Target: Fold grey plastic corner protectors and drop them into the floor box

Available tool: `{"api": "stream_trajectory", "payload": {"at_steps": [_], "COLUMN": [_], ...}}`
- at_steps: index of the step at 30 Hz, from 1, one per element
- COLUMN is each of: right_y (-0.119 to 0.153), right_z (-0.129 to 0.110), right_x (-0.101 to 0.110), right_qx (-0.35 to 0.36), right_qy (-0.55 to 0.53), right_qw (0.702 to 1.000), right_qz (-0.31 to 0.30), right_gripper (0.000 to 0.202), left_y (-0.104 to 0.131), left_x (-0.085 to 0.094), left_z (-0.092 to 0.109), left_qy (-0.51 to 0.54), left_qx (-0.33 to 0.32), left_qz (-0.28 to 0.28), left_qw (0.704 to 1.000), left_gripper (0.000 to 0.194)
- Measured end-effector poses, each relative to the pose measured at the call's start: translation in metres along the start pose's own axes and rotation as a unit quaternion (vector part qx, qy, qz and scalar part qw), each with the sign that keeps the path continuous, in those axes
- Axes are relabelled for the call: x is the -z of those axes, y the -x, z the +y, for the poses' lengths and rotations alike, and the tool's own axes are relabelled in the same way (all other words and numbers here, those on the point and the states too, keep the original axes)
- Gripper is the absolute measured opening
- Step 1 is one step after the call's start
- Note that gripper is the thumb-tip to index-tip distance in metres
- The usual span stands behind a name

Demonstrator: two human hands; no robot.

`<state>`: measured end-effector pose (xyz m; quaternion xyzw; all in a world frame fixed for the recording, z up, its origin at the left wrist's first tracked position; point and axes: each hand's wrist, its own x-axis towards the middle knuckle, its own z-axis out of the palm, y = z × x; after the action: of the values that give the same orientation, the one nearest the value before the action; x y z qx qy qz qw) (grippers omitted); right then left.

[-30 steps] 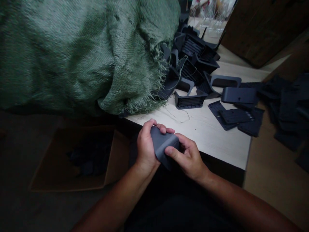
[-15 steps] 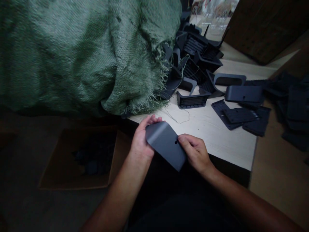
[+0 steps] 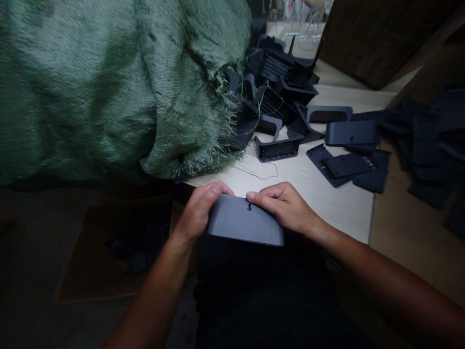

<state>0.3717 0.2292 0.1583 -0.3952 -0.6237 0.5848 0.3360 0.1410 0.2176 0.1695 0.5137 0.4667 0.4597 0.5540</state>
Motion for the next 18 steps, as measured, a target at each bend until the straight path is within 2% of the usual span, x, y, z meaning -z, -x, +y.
{"api": "stream_trajectory", "payload": {"at_steps": [3, 6, 10, 13, 15, 18], "right_y": [-0.005, -0.007, -0.005, 0.004, 0.013, 0.025], "right_z": [0.000, -0.003, -0.008, -0.006, 0.000, 0.009], "right_x": [0.002, 0.007, 0.023, 0.034, 0.035, 0.027], "right_qx": [0.014, 0.031, 0.115, 0.119, 0.084, 0.002], "right_qy": [0.016, 0.021, 0.083, 0.095, 0.072, -0.029], "right_qw": [1.000, 0.998, 0.974, 0.961, 0.968, 0.989], "right_qz": [-0.006, 0.044, 0.175, 0.232, 0.225, 0.143], "right_gripper": [0.064, 0.061, 0.042, 0.039, 0.043, 0.051], "left_y": [0.003, 0.006, 0.013, 0.019, 0.023, 0.028], "left_x": [0.001, -0.001, -0.001, -0.002, -0.004, -0.011], "left_z": [0.007, 0.007, -0.001, -0.009, -0.012, -0.014], "left_qy": [-0.017, -0.045, -0.071, -0.067, -0.051, -0.023], "left_qx": [0.070, 0.092, 0.029, -0.015, -0.036, -0.052], "left_qz": [-0.078, -0.099, -0.018, 0.071, 0.122, 0.166], "left_qw": [0.994, 0.990, 0.997, 0.995, 0.991, 0.985], "left_gripper": [0.037, 0.038, 0.035, 0.031, 0.029, 0.027]}}
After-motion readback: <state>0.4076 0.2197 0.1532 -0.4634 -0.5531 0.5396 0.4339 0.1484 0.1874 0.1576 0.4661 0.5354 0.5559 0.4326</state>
